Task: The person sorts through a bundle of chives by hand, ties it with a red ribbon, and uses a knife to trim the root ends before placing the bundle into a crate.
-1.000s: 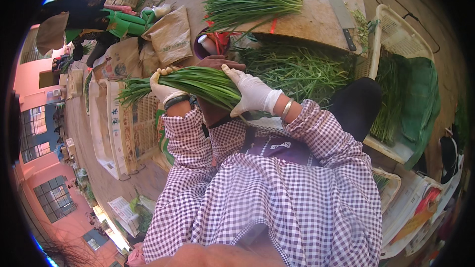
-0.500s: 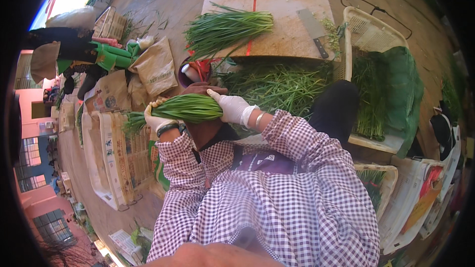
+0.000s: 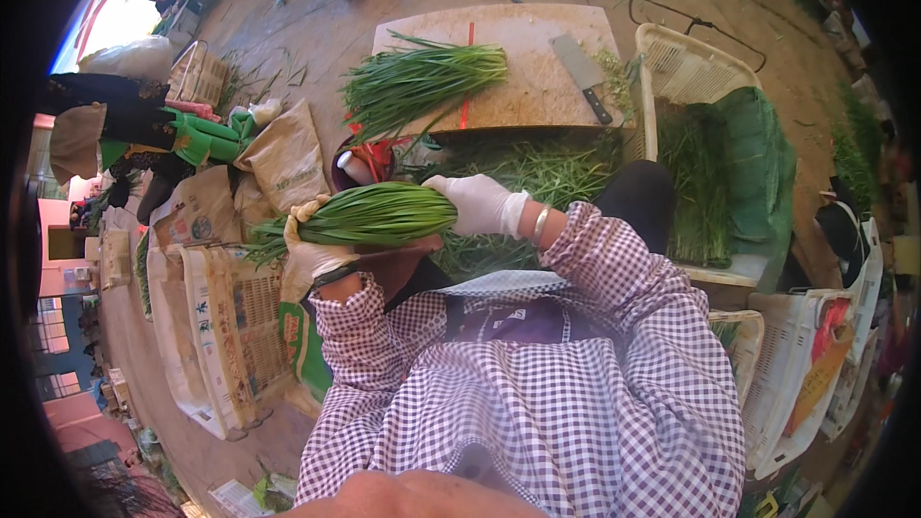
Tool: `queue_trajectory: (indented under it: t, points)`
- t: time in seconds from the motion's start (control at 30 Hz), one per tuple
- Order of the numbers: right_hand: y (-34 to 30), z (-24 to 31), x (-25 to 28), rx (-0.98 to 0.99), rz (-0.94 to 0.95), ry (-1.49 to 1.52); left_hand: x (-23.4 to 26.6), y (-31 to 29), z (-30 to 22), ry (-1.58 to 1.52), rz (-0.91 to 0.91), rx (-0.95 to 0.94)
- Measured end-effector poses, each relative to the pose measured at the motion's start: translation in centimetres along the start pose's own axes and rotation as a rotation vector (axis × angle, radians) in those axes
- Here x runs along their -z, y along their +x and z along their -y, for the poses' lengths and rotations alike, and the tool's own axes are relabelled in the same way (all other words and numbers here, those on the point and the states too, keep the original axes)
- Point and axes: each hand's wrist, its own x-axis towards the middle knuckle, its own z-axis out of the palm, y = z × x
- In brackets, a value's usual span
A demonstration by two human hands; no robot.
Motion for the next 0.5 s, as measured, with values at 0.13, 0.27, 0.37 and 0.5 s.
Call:
queue_trajectory:
  t: [0.13, 0.27, 0.37, 0.5]
  points:
    - [-1.7, -0.4, 2.1, -0.036, -0.042, -0.117, 0.6, 0.0, 2.2, -0.022, -0.028, 0.065]
    - [-3.9, 1.4, 6.4, -0.109, -0.031, -0.439, 0.2, 0.0, 2.5, -0.028, -0.100, 0.107]
    - [-6.2, 1.1, 10.9, -0.040, -0.155, -0.520, 1.2, 1.2, 0.7, -0.065, -0.049, 0.061]
    - [-8.3, 0.4, 15.3, -0.101, -0.166, -0.998, 3.5, 3.3, -2.9, 0.104, 0.207, 0.020]
